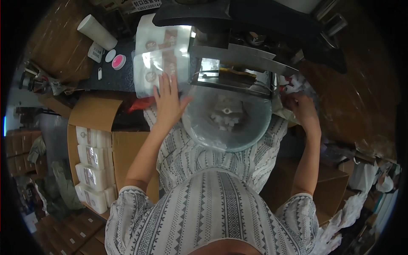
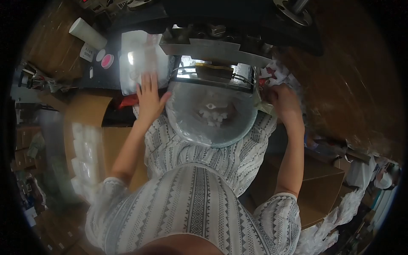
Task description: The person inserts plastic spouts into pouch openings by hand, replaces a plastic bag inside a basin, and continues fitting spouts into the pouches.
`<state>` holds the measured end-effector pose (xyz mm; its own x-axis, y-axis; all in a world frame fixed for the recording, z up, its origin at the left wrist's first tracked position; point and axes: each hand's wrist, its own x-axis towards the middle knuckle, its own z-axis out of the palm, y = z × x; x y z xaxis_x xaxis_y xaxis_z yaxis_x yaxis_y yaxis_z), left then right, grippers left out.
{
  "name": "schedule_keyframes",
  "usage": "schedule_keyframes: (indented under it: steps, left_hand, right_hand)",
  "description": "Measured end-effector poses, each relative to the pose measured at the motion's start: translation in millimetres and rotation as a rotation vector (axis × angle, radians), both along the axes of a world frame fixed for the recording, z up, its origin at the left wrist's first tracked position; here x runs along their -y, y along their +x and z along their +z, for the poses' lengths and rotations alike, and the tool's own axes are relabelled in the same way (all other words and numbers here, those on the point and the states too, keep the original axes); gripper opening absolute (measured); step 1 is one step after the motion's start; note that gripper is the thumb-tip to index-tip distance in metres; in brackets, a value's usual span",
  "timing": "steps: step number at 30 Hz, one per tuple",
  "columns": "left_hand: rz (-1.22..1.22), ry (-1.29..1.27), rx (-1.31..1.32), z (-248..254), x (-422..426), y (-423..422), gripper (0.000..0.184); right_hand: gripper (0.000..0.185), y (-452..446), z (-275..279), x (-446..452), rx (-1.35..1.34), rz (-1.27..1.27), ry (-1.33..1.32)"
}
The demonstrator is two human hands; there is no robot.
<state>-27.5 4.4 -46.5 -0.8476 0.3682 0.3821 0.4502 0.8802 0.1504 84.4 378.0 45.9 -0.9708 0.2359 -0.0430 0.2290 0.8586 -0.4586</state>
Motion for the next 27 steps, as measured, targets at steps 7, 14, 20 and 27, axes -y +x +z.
schedule_keyframes:
  steps: [7, 14, 20, 27]
  left_hand:
    - [-0.029, 0.23, 0.025, 20.0, 13.6, 7.6, 0.03]
    - [-0.117, 0.405, 0.026, 64.6, -16.2, 45.0, 0.007]
    - [-0.405, 0.409, 0.175, 76.7, -33.5, 58.8, 0.008]
    - [-0.283, 0.729, 1.021, 49.8, -78.6, 34.8, 0.013]
  right_hand:
    - [0.016, -1.0, -7.1, -7.4, 0.007, 0.006, 0.036]
    - [0.023, -1.0, 45.5, 83.8, -0.161, 0.104, -0.409]
    - [0.02, -19.6, 37.4, 107.8, -0.493, 0.624, -0.074]
    - [0.025, -16.3, 18.3, 80.9, -0.297, 0.169, -0.368]
